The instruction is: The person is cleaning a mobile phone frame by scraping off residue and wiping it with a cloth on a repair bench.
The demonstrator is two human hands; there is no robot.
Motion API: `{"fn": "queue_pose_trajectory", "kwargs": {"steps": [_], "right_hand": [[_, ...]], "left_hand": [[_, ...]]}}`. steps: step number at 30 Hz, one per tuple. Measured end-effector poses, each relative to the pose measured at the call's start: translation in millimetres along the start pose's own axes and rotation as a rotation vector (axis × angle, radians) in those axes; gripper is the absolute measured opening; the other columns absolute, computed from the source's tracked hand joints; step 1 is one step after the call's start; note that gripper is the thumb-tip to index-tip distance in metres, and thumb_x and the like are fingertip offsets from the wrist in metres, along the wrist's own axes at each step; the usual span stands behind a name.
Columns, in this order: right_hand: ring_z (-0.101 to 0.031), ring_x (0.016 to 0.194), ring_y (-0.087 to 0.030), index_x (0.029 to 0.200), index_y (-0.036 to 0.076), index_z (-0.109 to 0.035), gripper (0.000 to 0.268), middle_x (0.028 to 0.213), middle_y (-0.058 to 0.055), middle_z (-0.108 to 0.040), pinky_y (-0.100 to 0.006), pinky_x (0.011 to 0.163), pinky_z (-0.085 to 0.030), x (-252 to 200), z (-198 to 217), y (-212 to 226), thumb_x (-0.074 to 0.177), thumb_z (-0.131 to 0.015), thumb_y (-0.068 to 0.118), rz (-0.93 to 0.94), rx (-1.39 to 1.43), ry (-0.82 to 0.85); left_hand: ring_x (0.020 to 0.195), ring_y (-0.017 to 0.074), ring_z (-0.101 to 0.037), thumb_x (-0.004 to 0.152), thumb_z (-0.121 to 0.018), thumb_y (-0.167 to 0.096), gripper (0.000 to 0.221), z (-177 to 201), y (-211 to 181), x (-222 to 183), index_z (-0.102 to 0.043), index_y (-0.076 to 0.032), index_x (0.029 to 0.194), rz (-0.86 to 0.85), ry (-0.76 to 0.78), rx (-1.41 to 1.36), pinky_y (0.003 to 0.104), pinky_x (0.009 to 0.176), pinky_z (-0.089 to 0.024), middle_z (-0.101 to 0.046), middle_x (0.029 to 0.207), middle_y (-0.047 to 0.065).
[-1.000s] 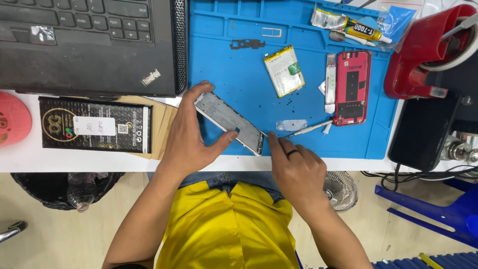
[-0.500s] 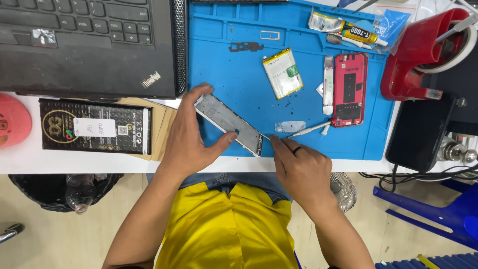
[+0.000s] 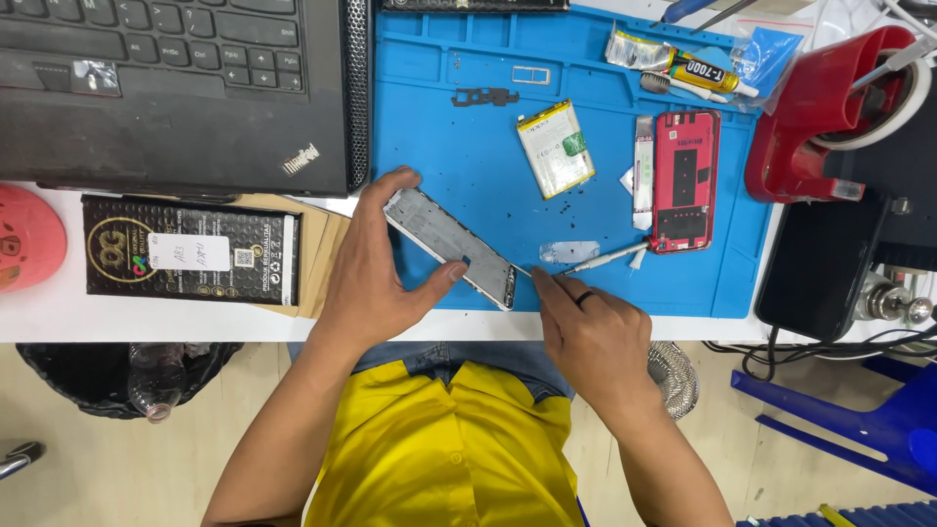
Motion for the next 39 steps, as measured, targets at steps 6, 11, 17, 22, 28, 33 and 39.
{"fn": "queue_pose_trajectory", "kwargs": {"steps": [6,11,17,22,28,33,39], "right_hand": [[-0.074,0.066,-0.022,0.106,0.024,-0.082,0.027,0.086,-0.001,-0.078,-0.029,0.05,-0.057,1,-1,3,0.085,-0.072,0.009,0.031,-0.059,-0.01],[-0.076,0.07,-0.021,0.108,0.025,-0.081,0.03,0.087,0.0,-0.078,-0.028,0.055,-0.059,-4,-12,2,0.084,-0.074,0.009,0.052,-0.108,-0.039],[-0.077,0.071,-0.022,0.112,0.023,-0.081,0.033,0.087,-0.001,-0.076,-0.029,0.059,-0.061,-4,-21,7,0.084,-0.076,0.007,0.058,-0.127,-0.097],[-0.077,0.073,-0.021,0.113,0.022,-0.081,0.032,0.087,0.0,-0.074,-0.029,0.059,-0.061,11,-21,14,0.086,-0.074,0.008,0.007,-0.104,-0.138],[-0.071,0.06,-0.016,0.112,0.025,-0.082,0.031,0.088,0.001,-0.073,-0.024,0.052,-0.056,6,-9,14,0.087,-0.073,0.009,-0.022,-0.083,-0.106],[-0.072,0.06,-0.017,0.111,0.024,-0.082,0.03,0.09,0.0,-0.075,-0.025,0.051,-0.056,2,-7,13,0.087,-0.075,0.009,-0.038,-0.071,-0.068],[-0.074,0.067,-0.018,0.114,0.023,-0.08,0.037,0.091,0.0,-0.072,-0.025,0.055,-0.058,2,-13,12,0.083,-0.075,0.005,0.05,-0.144,-0.112]], "left_hand": [[0.139,0.0529,-0.045,0.086,-0.082,-0.035,0.08,1,0,0,-0.035,-0.004,0.144,0.015,0.001,-0.008,0.068,0.113,-0.036,-0.05,0.141,0.025],[0.14,0.0525,-0.044,0.087,-0.082,-0.034,0.074,4,-7,3,-0.037,-0.005,0.139,0.01,0.006,-0.044,0.069,0.113,-0.036,-0.052,0.139,0.024],[0.143,0.0493,-0.043,0.084,-0.086,-0.031,0.074,1,-21,13,-0.038,-0.009,0.137,0.041,-0.002,-0.143,0.07,0.112,-0.038,-0.052,0.142,0.018],[0.144,0.0456,-0.042,0.082,-0.089,-0.03,0.075,-1,-10,31,-0.04,-0.012,0.137,0.002,0.035,-0.199,0.069,0.111,-0.04,-0.053,0.144,0.014],[0.145,0.0464,-0.039,0.085,-0.086,-0.035,0.074,-3,-1,31,-0.039,-0.013,0.138,0.034,0.028,-0.183,0.072,0.11,-0.038,-0.052,0.144,0.015],[0.145,0.047,-0.038,0.087,-0.085,-0.036,0.073,-3,-1,29,-0.039,-0.013,0.138,0.026,0.025,-0.184,0.073,0.11,-0.037,-0.051,0.145,0.016],[0.146,0.0453,-0.038,0.088,-0.084,-0.034,0.072,-3,0,29,-0.038,-0.012,0.138,0.015,0.026,-0.185,0.07,0.112,-0.037,-0.051,0.145,0.016]]}}
Point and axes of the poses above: each hand's wrist, its own x-axis towards the middle knuckle, its own z-axis out of the back of the hand, y = z × x, the point moved 1 cm from there along x, towards the middle knuckle
